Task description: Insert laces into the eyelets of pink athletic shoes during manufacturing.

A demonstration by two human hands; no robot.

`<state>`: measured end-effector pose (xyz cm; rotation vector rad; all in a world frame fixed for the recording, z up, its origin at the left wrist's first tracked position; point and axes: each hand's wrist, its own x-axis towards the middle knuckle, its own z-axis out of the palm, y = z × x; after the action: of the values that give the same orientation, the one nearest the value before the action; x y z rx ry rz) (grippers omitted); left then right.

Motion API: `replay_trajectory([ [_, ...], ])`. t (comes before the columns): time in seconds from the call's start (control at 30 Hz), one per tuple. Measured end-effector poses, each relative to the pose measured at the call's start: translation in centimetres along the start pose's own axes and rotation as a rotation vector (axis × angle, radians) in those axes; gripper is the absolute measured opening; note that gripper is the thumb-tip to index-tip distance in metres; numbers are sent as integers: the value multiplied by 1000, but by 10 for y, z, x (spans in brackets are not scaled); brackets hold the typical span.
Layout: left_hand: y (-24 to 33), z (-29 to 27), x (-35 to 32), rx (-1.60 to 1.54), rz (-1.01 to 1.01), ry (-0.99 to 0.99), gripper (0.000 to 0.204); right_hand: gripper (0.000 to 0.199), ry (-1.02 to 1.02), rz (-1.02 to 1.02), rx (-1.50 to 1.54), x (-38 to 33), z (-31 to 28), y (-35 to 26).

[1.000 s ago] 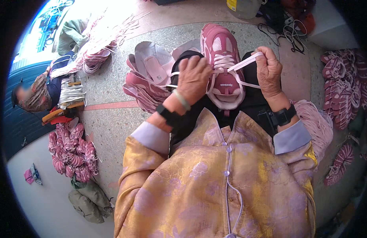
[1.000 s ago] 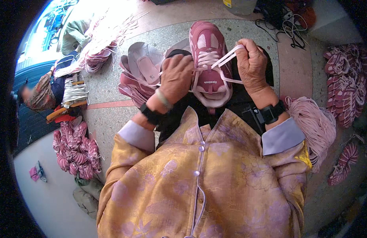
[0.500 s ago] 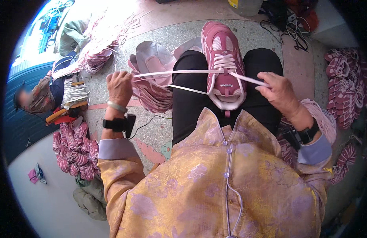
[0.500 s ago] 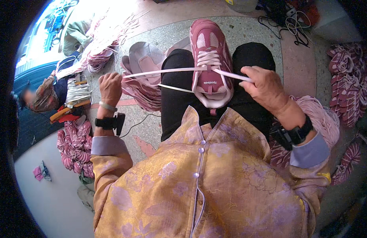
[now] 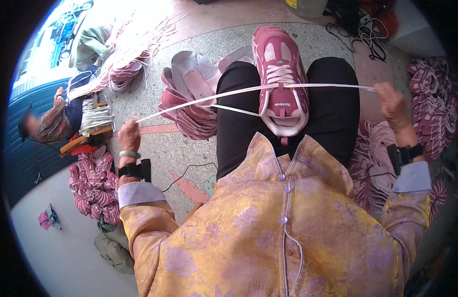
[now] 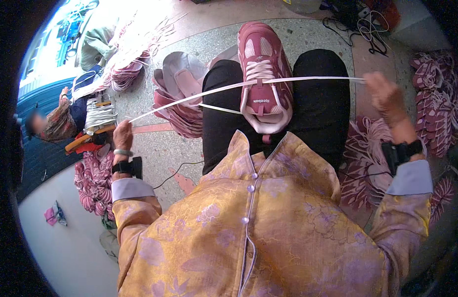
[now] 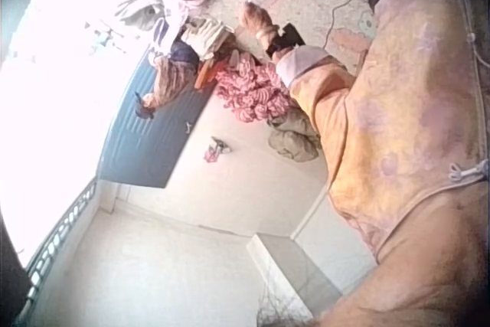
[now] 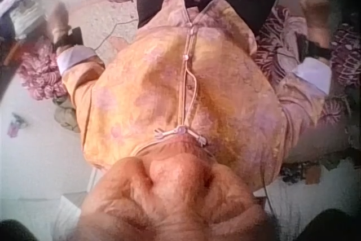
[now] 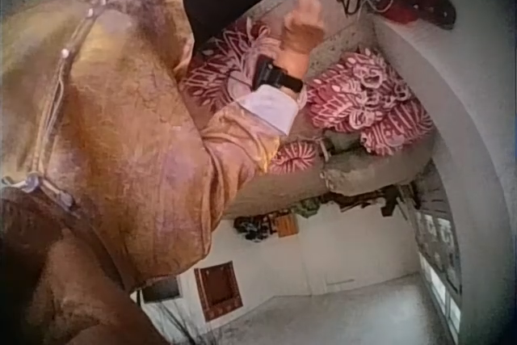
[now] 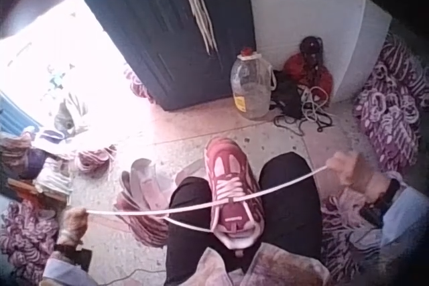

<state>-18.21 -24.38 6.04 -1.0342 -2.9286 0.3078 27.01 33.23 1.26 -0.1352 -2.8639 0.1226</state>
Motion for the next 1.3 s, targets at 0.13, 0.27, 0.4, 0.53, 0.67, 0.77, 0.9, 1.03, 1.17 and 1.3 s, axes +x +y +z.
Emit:
replay_trajectory([
  [0.13, -52, -7, -11, -322, -205, 41, 19, 41, -43, 124, -364, -96, -35, 108],
  [0.27, -112, -4, -15, -695, -343, 109, 21, 31, -47, 68, -673, -147, -120, 187],
  [0.4, -75, -36, -4, -874, -545, 9, 22, 17, -20, 486, -594, -82, -151, 132],
  [0.53, 27, -39, 19, -886, -466, -523, 20, 18, 259, 1292, 557, -47, -80, 70],
  [0.67, 168, -49, 24, -867, -180, -934, 21, 15, 36, 1309, 1490, -11, 2, -58],
  [0.77, 221, -33, 28, -1126, 109, -1097, 21, 11, -346, 1199, 1748, 43, 6, -149],
  [0.9, 289, -53, 40, -1091, 215, -1051, 21, 14, -483, 1050, 1742, 78, 22, -174],
  [1.03, 313, -31, 56, -1284, 168, -866, 19, 15, -250, 901, 1467, 92, 42, -165],
  [1.17, 324, -19, 74, -1566, -8, -783, 18, 17, -115, 956, 1500, 103, 53, -153],
  [1.3, 323, -20, 75, -1528, -66, -768, 20, 22, 81, 973, 1537, 108, 58, -156],
])
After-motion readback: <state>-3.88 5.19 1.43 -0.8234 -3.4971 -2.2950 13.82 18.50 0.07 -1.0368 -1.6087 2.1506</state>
